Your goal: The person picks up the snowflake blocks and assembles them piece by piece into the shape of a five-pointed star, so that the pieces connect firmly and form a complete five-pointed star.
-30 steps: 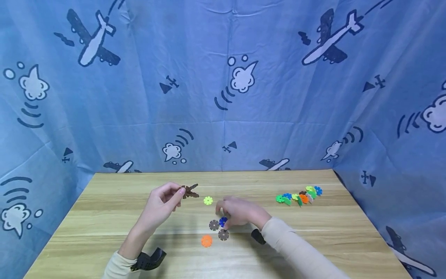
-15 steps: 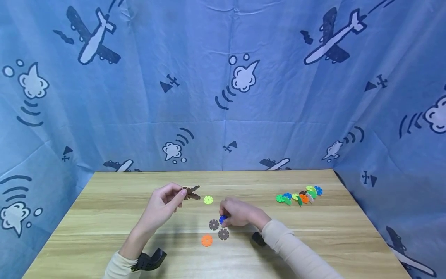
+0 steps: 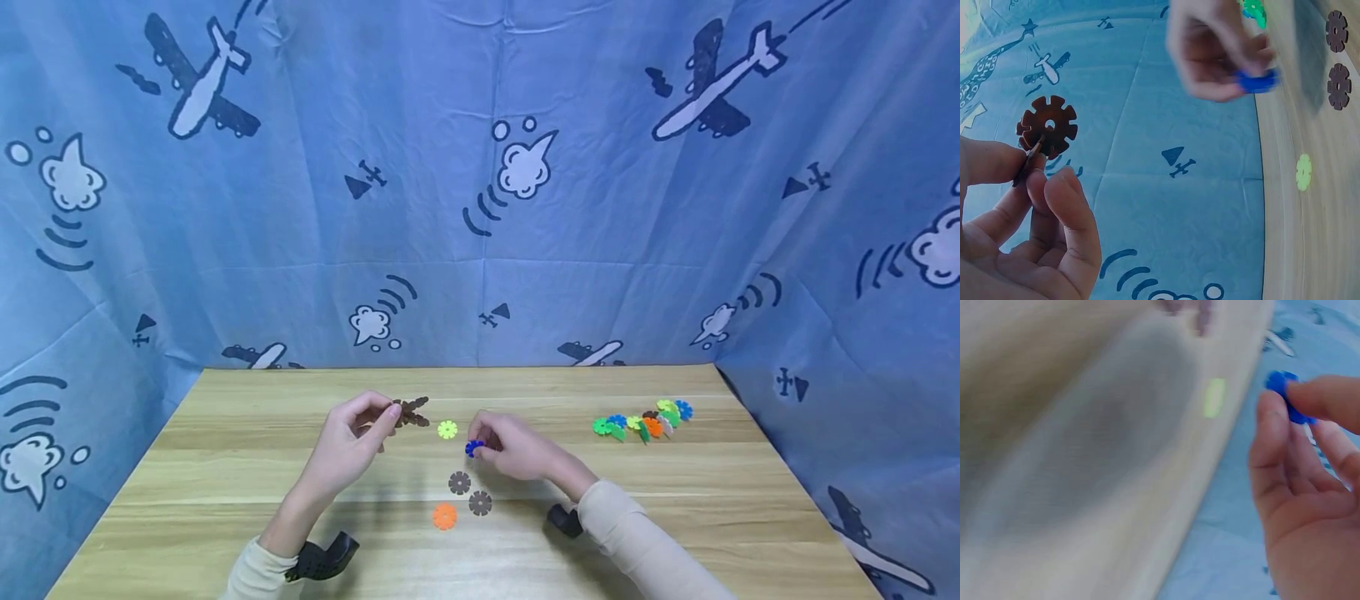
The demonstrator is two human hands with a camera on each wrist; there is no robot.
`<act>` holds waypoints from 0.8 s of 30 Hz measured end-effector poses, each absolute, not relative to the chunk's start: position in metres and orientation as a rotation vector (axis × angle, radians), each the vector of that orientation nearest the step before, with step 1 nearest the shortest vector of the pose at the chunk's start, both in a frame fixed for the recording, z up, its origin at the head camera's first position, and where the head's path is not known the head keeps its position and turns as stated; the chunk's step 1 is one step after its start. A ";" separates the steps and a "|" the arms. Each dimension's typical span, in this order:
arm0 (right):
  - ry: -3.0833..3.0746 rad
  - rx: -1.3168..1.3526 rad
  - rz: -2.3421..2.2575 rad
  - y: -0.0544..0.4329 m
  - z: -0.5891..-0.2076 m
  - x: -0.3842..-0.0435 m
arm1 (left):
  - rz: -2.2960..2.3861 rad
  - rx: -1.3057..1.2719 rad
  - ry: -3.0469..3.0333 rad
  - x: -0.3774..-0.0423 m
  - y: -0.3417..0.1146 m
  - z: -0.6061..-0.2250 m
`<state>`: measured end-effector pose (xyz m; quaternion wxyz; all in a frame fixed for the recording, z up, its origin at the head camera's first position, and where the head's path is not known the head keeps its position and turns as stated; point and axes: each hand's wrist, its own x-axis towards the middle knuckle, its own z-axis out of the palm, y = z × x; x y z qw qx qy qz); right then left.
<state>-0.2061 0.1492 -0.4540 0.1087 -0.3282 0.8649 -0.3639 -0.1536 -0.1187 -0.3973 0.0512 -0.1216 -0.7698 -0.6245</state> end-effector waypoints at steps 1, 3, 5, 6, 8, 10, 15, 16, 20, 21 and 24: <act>2.561 -0.959 -1.138 0.149 -0.450 -0.207 | -1.907 -0.368 -2.340 -0.154 -0.118 -0.397; 2.583 -0.927 -1.279 0.147 -0.441 -0.208 | -1.921 -0.365 -2.340 -0.155 -0.118 -0.397; 2.586 -0.897 -1.428 0.145 -0.430 -0.209 | -1.925 -0.365 -2.345 -0.155 -0.118 -0.397; 2.573 -0.888 -1.502 0.144 -0.425 -0.209 | -1.926 -0.368 -2.347 -0.156 -0.117 -0.397; 2.527 -0.875 -1.638 0.142 -0.414 -0.207 | -1.923 -0.381 -2.353 -0.156 -0.117 -0.397; 2.477 -0.893 -1.733 0.139 -0.406 -0.205 | -1.914 -0.397 -2.363 -0.156 -0.116 -0.397; 2.419 -0.943 -1.809 0.134 -0.392 -0.197 | -1.894 -0.423 -2.378 -0.155 -0.113 -0.395; 2.417 -0.943 -1.806 0.132 -0.390 -0.195 | -1.892 -0.427 -2.380 -0.155 -0.113 -0.395; 2.420 -0.923 -1.775 0.129 -0.387 -0.190 | -1.877 -0.437 -2.399 -0.154 -0.113 -0.394; 2.421 -0.921 -1.770 0.129 -0.387 -0.190 | -1.873 -0.441 -2.406 -0.154 -0.113 -0.394; 2.420 -0.918 -1.763 0.128 -0.388 -0.188 | -1.859 -0.454 -2.420 -0.153 -0.113 -0.394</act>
